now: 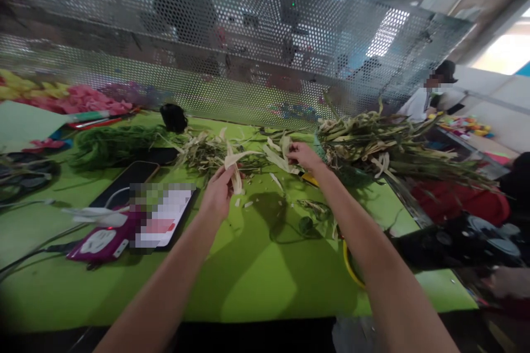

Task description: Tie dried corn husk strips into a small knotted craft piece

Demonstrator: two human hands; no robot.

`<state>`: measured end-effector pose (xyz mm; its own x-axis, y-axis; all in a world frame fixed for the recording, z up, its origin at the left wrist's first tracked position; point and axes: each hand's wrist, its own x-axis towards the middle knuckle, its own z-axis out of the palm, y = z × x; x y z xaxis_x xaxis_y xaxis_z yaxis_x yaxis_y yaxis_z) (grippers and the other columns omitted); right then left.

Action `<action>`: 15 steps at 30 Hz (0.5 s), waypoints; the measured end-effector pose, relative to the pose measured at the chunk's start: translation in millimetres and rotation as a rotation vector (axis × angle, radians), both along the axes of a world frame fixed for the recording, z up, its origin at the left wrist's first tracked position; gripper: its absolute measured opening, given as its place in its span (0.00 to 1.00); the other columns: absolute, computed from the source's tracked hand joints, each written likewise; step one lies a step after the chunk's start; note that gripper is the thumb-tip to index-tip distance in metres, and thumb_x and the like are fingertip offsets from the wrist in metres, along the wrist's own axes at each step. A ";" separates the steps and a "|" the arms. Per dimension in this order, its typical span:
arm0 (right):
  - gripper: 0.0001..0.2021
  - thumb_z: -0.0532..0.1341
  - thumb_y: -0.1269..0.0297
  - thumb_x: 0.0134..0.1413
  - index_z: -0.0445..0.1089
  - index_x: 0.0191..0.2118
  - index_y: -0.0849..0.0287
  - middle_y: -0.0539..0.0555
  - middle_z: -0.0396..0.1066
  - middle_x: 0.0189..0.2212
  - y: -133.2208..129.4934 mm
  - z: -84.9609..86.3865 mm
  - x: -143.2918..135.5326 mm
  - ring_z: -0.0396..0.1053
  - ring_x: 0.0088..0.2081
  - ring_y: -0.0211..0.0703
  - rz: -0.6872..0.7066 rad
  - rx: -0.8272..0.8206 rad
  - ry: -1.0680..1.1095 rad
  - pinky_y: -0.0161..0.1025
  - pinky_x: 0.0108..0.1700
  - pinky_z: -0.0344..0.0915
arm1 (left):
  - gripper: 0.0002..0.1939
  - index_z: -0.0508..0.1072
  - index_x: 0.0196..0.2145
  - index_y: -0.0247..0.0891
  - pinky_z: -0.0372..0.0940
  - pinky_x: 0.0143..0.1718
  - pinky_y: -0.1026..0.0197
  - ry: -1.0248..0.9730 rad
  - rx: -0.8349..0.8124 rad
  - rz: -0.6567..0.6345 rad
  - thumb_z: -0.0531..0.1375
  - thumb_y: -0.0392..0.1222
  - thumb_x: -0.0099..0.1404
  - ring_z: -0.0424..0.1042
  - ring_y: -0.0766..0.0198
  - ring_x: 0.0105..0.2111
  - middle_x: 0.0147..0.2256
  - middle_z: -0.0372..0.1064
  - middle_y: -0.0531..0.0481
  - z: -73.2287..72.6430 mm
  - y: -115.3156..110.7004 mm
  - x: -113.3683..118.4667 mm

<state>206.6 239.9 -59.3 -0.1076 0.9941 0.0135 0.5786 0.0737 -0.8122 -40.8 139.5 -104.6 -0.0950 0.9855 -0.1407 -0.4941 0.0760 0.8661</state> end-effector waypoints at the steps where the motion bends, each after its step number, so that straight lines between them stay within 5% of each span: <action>1: 0.14 0.65 0.64 0.42 0.70 0.39 0.59 0.51 0.72 0.28 -4.1 0.0 2.0 0.67 0.25 0.38 -0.034 0.024 -0.006 0.37 0.33 0.69 | 0.20 0.77 0.40 0.39 0.59 0.28 0.64 0.019 -0.004 -0.005 0.66 0.54 0.54 0.69 0.66 0.28 0.32 0.74 0.48 -0.9 -0.6 1.5; 4: 0.26 0.65 0.66 0.44 0.67 0.53 0.57 0.57 0.73 0.44 -27.2 4.1 6.3 0.71 0.32 0.42 -0.087 0.147 -0.094 0.43 0.41 0.70 | 0.18 0.78 0.38 0.39 0.58 0.28 0.65 0.073 -0.044 0.003 0.66 0.52 0.53 0.69 0.67 0.30 0.34 0.74 0.49 -2.7 -2.3 5.5; 6: 0.26 0.64 0.63 0.50 0.66 0.57 0.56 0.59 0.71 0.51 -56.8 9.0 10.2 0.73 0.38 0.47 0.009 0.250 -0.265 0.47 0.46 0.69 | 0.18 0.78 0.38 0.39 0.58 0.28 0.66 0.085 -0.071 0.021 0.67 0.50 0.51 0.69 0.67 0.30 0.36 0.74 0.49 -3.5 -2.4 6.8; 10: 0.22 0.58 0.57 0.61 0.64 0.61 0.50 0.56 0.67 0.58 -148.5 13.5 30.2 0.68 0.54 0.54 0.224 0.297 -0.540 0.53 0.56 0.65 | 0.18 0.77 0.36 0.37 0.59 0.28 0.66 0.073 -0.031 0.023 0.67 0.52 0.51 0.68 0.68 0.29 0.33 0.74 0.49 -4.8 -0.3 6.7; 15: 0.27 0.60 0.59 0.59 0.59 0.64 0.41 0.50 0.59 0.65 -272.0 -5.9 62.0 0.59 0.63 0.52 0.369 0.251 -0.744 0.51 0.61 0.61 | 0.18 0.76 0.32 0.36 0.60 0.26 0.66 0.024 -0.019 0.050 0.68 0.51 0.47 0.68 0.69 0.26 0.27 0.72 0.52 -4.1 3.4 9.7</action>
<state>268.6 -32.1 -65.2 -0.4908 0.8709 0.0255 0.8568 0.4878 -0.1673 -31.1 143.0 -108.7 -0.1479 0.9766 -0.1561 -0.4764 0.0679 0.8766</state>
